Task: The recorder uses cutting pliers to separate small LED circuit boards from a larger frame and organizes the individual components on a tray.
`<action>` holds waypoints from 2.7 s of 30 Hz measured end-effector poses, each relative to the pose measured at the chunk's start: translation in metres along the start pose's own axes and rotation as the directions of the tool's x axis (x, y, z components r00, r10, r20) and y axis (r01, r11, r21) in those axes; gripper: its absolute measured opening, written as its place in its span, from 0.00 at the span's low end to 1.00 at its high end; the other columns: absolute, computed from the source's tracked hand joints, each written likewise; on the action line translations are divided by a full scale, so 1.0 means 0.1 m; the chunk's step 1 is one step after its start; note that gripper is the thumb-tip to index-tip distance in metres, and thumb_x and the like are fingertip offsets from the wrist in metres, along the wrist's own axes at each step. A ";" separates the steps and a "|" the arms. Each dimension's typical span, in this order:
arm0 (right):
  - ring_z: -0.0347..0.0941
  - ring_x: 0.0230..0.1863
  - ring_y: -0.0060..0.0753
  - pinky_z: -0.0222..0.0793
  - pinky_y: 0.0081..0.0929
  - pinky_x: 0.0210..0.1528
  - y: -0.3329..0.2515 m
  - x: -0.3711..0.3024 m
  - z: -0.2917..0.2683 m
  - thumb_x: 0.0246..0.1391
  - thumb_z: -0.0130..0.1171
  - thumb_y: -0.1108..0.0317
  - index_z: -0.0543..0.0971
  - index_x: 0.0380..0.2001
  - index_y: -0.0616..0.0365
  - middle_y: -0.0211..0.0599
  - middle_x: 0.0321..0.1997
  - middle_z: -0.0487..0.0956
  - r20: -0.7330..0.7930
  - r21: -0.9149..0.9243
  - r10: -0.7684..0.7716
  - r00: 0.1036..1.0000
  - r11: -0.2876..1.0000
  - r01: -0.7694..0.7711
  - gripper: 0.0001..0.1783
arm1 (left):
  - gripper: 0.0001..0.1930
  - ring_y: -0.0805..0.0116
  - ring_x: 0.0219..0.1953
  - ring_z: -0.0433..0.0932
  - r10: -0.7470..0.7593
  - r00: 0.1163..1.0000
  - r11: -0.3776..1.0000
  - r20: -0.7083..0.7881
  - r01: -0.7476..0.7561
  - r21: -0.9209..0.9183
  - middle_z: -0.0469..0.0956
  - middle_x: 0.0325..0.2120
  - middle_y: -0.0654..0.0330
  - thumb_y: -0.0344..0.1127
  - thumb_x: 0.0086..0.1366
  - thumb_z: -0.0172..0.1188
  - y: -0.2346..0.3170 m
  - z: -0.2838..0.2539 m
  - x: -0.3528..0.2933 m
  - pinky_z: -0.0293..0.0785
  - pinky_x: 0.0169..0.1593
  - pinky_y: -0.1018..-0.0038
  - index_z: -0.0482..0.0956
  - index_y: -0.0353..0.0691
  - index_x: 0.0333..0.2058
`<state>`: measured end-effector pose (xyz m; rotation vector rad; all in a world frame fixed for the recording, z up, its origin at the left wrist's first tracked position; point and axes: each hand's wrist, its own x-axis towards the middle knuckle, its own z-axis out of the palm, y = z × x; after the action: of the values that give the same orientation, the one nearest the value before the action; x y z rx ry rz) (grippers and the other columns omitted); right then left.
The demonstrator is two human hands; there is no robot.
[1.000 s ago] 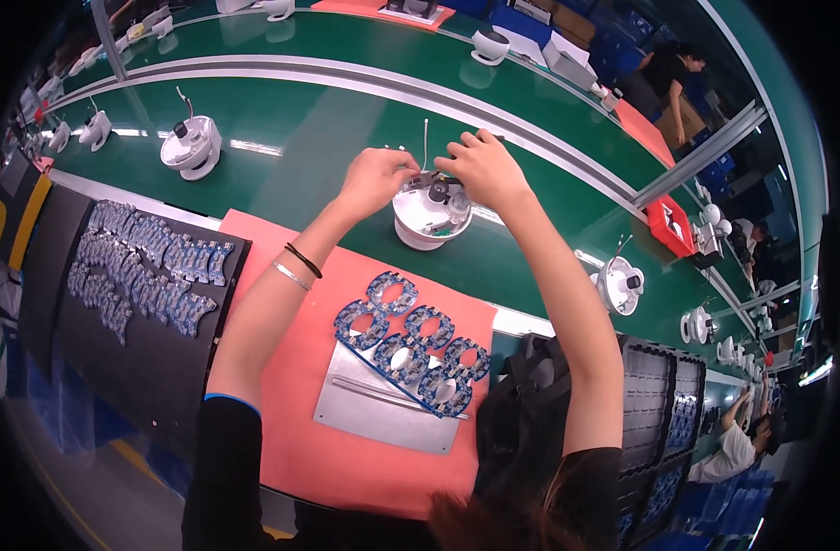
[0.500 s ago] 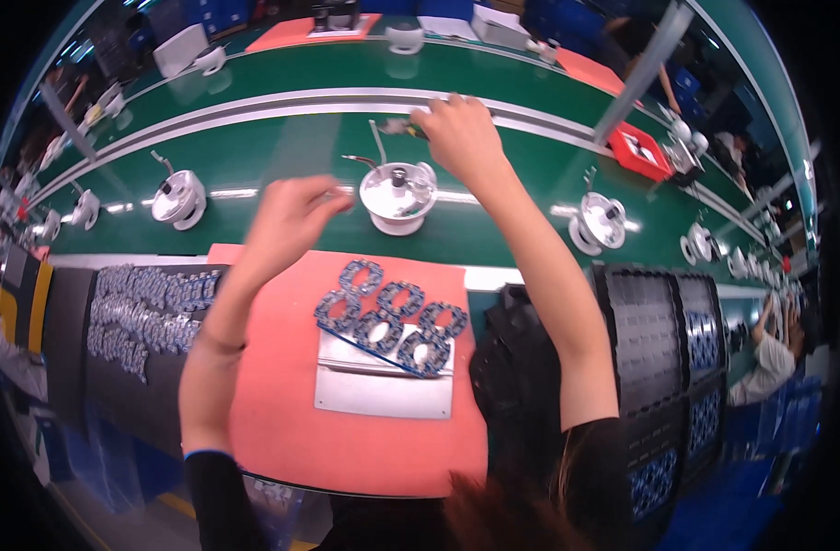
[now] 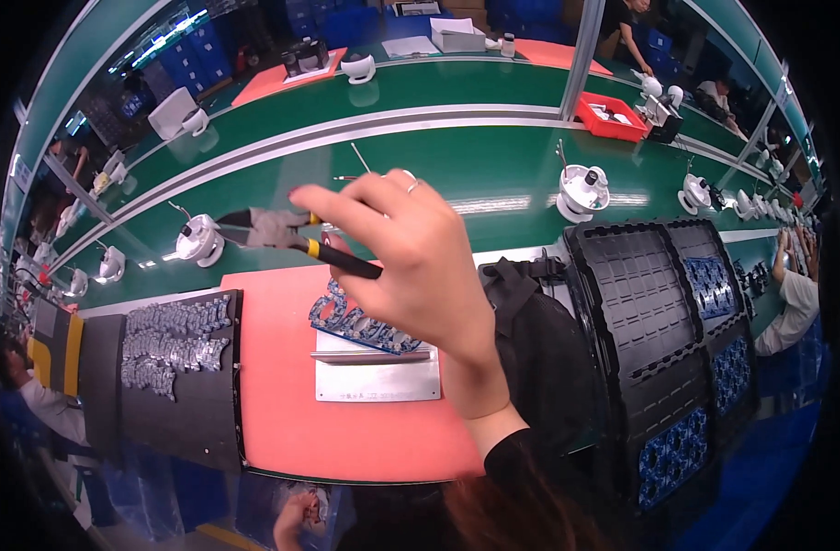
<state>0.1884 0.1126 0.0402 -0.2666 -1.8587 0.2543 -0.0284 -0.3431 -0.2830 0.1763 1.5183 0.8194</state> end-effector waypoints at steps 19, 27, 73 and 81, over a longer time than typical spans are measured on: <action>0.75 0.36 0.40 0.70 0.36 0.39 0.20 -0.28 0.03 0.36 0.67 0.79 0.82 0.48 0.50 0.34 0.32 0.78 0.060 -0.001 0.208 0.976 0.978 -0.208 0.29 | 0.22 0.39 0.37 0.78 0.496 -0.292 0.788 -0.818 0.547 0.283 0.80 0.31 0.41 0.49 0.75 0.44 0.09 -0.87 -1.22 0.74 0.37 0.55 0.78 0.34 0.41; 0.76 0.36 0.38 0.70 0.34 0.39 0.17 -0.30 0.19 0.34 0.67 0.79 0.82 0.48 0.50 0.34 0.32 0.78 0.106 0.005 0.211 0.972 0.977 -0.213 0.30 | 0.15 0.66 0.23 0.68 0.373 -0.826 0.189 -0.422 -0.378 0.906 0.66 0.20 0.58 0.32 0.73 0.49 2.44 0.37 -1.22 0.66 0.30 0.73 0.67 0.31 0.26; 0.71 0.37 0.34 0.69 0.32 0.39 0.05 -0.34 0.87 0.48 0.65 0.75 0.73 0.50 0.57 0.37 0.40 0.72 0.385 0.651 0.249 0.889 0.609 -0.453 0.24 | 0.38 0.44 0.68 0.57 0.987 -0.148 -0.160 -0.065 -0.844 -0.512 0.53 0.67 0.46 0.59 0.72 0.42 4.14 2.03 0.13 0.49 0.71 0.45 0.41 0.50 0.72; 0.73 0.41 0.38 0.69 0.35 0.47 0.06 -0.36 0.96 0.47 0.66 0.75 0.75 0.48 0.57 0.38 0.42 0.72 0.296 0.693 0.188 0.937 0.632 -0.346 0.22 | 0.36 0.46 0.64 0.63 0.974 -0.114 -0.190 -0.197 -0.885 -0.425 0.59 0.62 0.44 0.57 0.71 0.45 4.17 2.07 0.08 0.54 0.69 0.45 0.48 0.49 0.70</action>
<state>0.1079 0.1033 -0.0223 0.0597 -1.7391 1.2616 0.0094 0.0442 -0.0273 1.2057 0.6010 2.3265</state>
